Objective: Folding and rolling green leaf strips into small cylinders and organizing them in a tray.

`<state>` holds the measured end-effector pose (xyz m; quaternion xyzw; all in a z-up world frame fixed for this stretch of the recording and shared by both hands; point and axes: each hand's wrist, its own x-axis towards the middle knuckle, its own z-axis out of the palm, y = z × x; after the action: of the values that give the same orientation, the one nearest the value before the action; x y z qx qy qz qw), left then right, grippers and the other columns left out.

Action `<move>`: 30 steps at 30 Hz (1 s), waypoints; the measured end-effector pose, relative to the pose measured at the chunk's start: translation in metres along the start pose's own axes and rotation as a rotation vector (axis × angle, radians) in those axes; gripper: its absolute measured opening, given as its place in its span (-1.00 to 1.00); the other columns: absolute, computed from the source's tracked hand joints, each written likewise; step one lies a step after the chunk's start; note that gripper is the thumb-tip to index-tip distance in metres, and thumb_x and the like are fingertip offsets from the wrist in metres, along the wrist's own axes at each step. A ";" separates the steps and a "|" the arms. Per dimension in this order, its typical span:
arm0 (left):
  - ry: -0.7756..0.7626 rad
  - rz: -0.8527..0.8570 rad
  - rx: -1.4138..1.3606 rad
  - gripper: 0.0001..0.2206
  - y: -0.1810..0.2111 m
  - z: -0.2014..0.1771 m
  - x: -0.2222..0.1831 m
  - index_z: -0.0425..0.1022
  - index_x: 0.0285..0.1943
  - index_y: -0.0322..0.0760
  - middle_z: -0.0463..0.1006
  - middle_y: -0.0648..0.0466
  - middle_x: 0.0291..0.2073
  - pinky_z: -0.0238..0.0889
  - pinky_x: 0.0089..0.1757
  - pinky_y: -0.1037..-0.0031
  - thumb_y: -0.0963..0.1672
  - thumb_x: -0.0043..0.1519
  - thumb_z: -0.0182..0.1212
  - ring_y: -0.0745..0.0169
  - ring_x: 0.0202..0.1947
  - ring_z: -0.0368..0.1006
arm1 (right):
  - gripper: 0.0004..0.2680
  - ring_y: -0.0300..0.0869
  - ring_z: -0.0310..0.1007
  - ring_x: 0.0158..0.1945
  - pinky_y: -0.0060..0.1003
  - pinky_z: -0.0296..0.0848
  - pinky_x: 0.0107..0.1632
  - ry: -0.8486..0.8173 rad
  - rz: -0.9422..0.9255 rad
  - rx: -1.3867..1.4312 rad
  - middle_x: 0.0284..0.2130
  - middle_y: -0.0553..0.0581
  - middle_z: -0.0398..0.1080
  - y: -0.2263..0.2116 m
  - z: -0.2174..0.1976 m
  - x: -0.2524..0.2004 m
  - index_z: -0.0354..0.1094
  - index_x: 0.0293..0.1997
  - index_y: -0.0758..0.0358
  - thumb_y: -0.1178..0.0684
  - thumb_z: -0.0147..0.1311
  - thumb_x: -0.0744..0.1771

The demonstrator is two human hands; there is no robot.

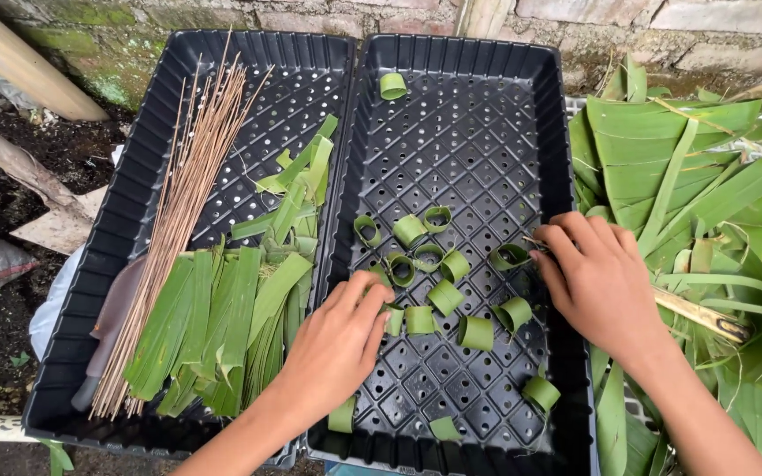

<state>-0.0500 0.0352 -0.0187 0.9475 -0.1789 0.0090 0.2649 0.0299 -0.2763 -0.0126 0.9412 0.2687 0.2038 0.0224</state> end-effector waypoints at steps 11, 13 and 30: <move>-0.511 0.083 0.375 -0.52 -0.006 -0.004 -0.076 0.25 0.23 -0.40 0.17 -0.20 0.27 0.39 -0.12 0.10 -0.08 0.21 0.32 -0.15 0.15 0.19 | -0.59 -0.10 0.36 0.02 -0.09 0.43 -0.04 -0.588 -0.328 0.243 0.04 -0.05 0.32 -0.009 -0.032 -0.093 0.19 0.24 -0.04 -0.38 0.06 0.35; -0.558 0.102 0.348 -0.39 -0.008 0.009 -0.085 0.18 0.37 -0.51 0.09 -0.30 0.38 0.38 0.00 0.07 -0.20 0.14 0.34 -0.15 0.22 0.18 | -0.46 0.05 0.23 0.25 0.02 0.34 0.06 -0.731 -0.384 0.169 0.27 0.02 0.19 -0.008 -0.018 -0.110 0.04 0.43 -0.06 -0.45 0.04 0.36; -0.366 0.485 0.344 -0.75 -0.010 0.017 -0.052 0.43 0.05 -0.46 0.27 -0.26 0.10 0.45 -0.47 0.29 -0.25 0.19 0.10 -0.24 -0.17 0.36 | -0.81 0.03 0.35 0.15 -0.13 0.39 -0.10 -0.172 -0.480 0.197 0.15 0.17 0.35 -0.052 -0.024 -0.016 0.34 -0.01 0.16 0.03 0.10 0.31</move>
<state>-0.0969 0.0523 -0.0443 0.8941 -0.4391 -0.0683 0.0552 -0.0177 -0.2420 -0.0047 0.8621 0.4996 0.0850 0.0011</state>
